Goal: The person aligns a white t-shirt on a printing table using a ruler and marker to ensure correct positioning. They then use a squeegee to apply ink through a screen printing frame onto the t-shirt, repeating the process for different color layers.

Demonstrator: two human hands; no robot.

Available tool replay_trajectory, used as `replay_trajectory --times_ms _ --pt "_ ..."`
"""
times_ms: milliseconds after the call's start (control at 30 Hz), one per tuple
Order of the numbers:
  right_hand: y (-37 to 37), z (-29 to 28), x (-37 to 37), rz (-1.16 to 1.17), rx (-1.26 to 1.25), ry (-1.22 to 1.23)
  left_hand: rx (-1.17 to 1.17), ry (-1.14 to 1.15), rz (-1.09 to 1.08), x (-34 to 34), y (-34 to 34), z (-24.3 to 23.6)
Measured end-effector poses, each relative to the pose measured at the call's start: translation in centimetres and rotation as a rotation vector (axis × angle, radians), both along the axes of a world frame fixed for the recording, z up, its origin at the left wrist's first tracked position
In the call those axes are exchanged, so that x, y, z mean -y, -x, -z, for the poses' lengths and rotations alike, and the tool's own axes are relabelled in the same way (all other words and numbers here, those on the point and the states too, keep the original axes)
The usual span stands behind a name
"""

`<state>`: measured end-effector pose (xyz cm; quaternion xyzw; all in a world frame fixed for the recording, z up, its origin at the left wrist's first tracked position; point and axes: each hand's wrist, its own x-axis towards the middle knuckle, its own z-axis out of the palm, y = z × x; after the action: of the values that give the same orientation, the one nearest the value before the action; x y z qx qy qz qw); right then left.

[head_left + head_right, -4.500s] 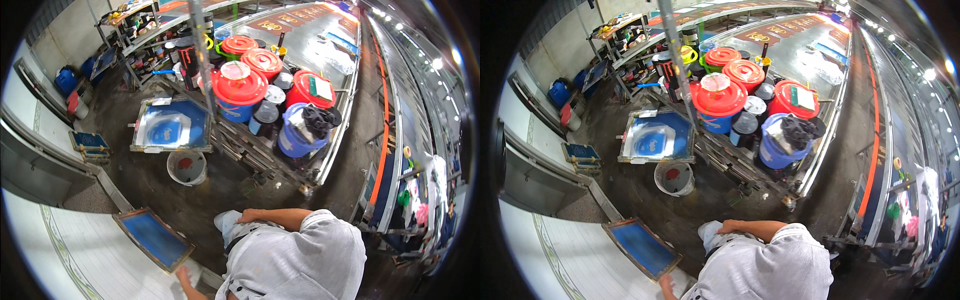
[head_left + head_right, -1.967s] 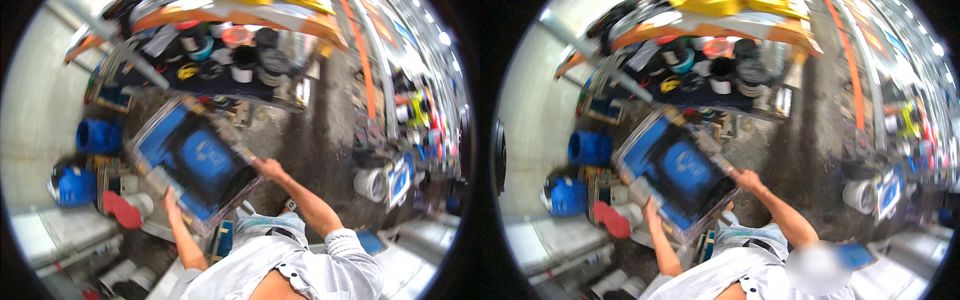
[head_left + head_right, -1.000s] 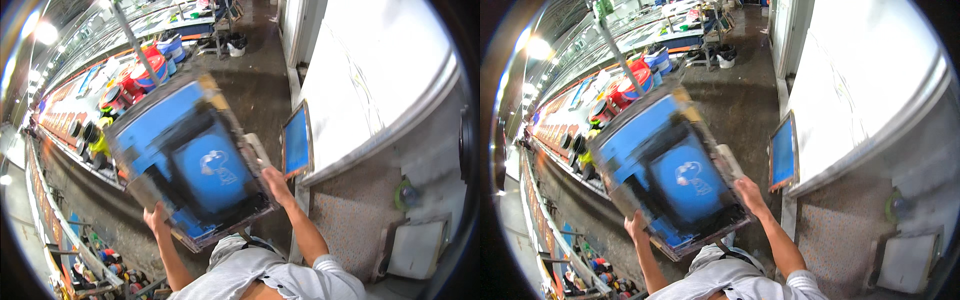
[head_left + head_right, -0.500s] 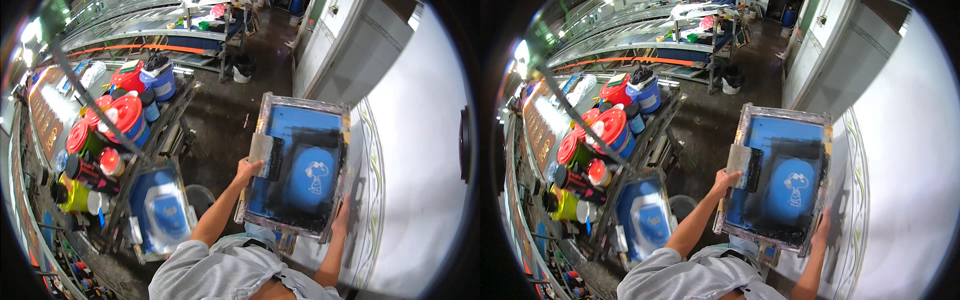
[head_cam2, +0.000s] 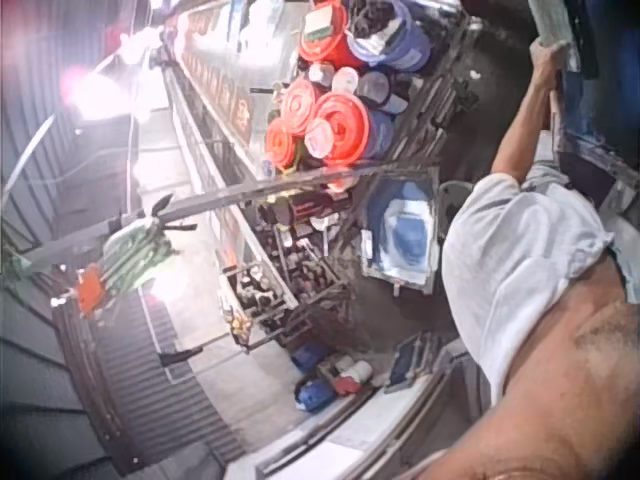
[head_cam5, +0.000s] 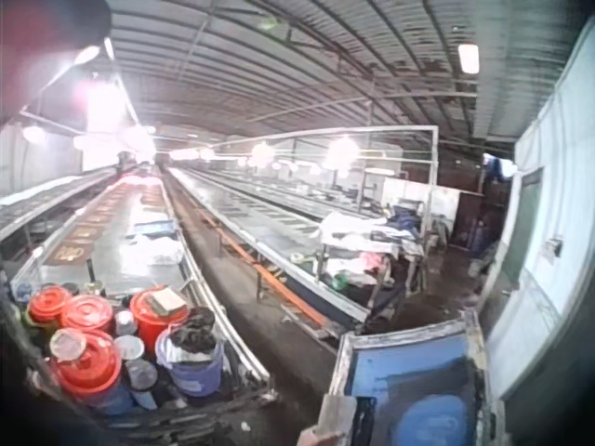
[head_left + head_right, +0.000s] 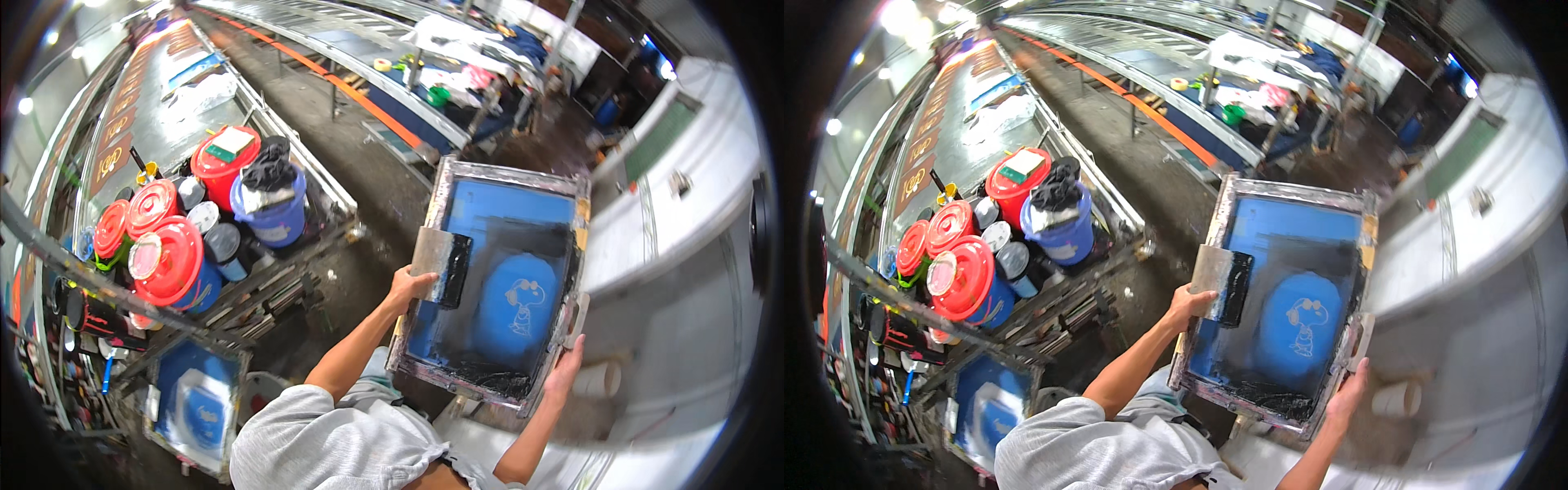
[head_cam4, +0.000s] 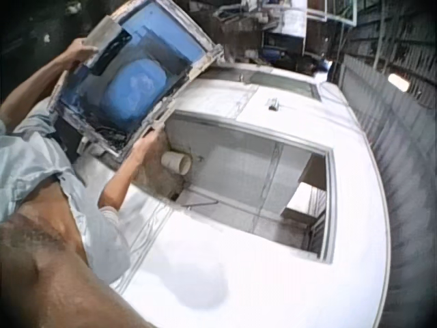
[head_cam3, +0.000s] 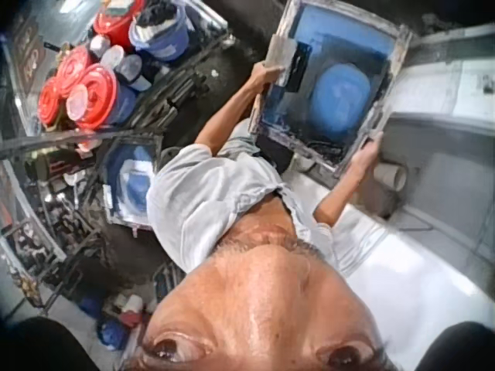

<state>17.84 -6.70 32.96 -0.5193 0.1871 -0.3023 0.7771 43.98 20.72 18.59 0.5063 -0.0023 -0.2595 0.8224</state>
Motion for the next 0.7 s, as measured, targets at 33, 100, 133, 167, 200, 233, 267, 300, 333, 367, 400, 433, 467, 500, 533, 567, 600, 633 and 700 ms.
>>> replay_trajectory --times_ms 33,100,133,167,200,233,267,300,333,367,400,433,467,500,533,567,600,633,700 --pt "-5.1 -1.2 1.1 -0.013 0.003 0.096 -0.010 0.036 -0.063 0.7 -3.5 0.1" --pt "-14.6 -1.7 4.4 -0.127 0.025 0.139 -0.031 0.070 -0.142 2.1 -10.7 0.7" --pt "-19.4 -1.8 5.2 -0.191 0.033 0.154 -0.030 0.110 -0.183 2.1 -14.5 1.7" --pt "-24.0 -1.7 5.2 -0.197 0.061 0.206 -0.001 0.117 -0.224 2.1 -18.4 2.6" --pt "-29.0 -1.9 5.1 -0.214 0.081 0.265 -0.005 0.087 -0.268 2.0 -22.2 3.2" --pt "-33.4 -2.4 5.2 -0.261 0.119 0.216 -0.001 0.112 -0.306 2.6 -25.9 3.0" --pt "-37.9 -2.9 5.7 -0.311 0.155 0.165 0.005 0.135 -0.344 2.9 -29.6 2.8" --pt "-42.3 -3.0 6.7 -0.321 0.103 0.226 -0.012 0.175 -0.375 2.7 -33.0 2.9" --pt "-45.5 -3.8 5.7 -0.365 0.076 0.223 -0.008 0.221 -0.373 1.7 -35.0 2.4" --pt "-48.7 -4.3 6.0 -0.398 0.042 0.244 -0.042 0.224 -0.408 1.6 -36.4 2.4" --pt "-52.6 -5.4 6.2 -0.427 0.041 0.264 -0.043 0.226 -0.439 1.3 -39.2 1.3" --pt "-56.3 -5.9 6.1 -0.503 0.035 0.227 -0.029 0.193 -0.506 0.4 -41.7 0.8" --pt "-60.4 -6.4 5.8 -0.524 0.016 0.230 -0.015 0.160 -0.576 -0.3 -43.9 0.4" --pt "-64.1 -6.6 6.1 -0.571 -0.001 0.177 -0.015 0.125 -0.611 -0.9 -46.0 -0.1" --pt "-67.8 -6.1 5.9 -0.622 -0.024 0.124 -0.026 0.124 -0.666 -1.8 -47.9 -0.7" --pt "-71.5 -5.4 5.1 -0.648 -0.033 0.131 -0.029 0.116 -0.719 -2.5 -49.8 -0.6" --pt "-74.6 -4.6 4.0 -0.676 -0.051 0.141 -0.042 0.110 -0.775 -3.3 -51.4 0.2" --pt "-78.8 -3.7 2.8 -0.713 -0.062 0.149 -0.053 0.112 -0.821 -4.3 -54.0 1.1" --pt "-87.1 -1.7 0.3 -0.759 -0.050 0.194 -0.081 0.107 -0.917 -6.4 -59.3 2.8"
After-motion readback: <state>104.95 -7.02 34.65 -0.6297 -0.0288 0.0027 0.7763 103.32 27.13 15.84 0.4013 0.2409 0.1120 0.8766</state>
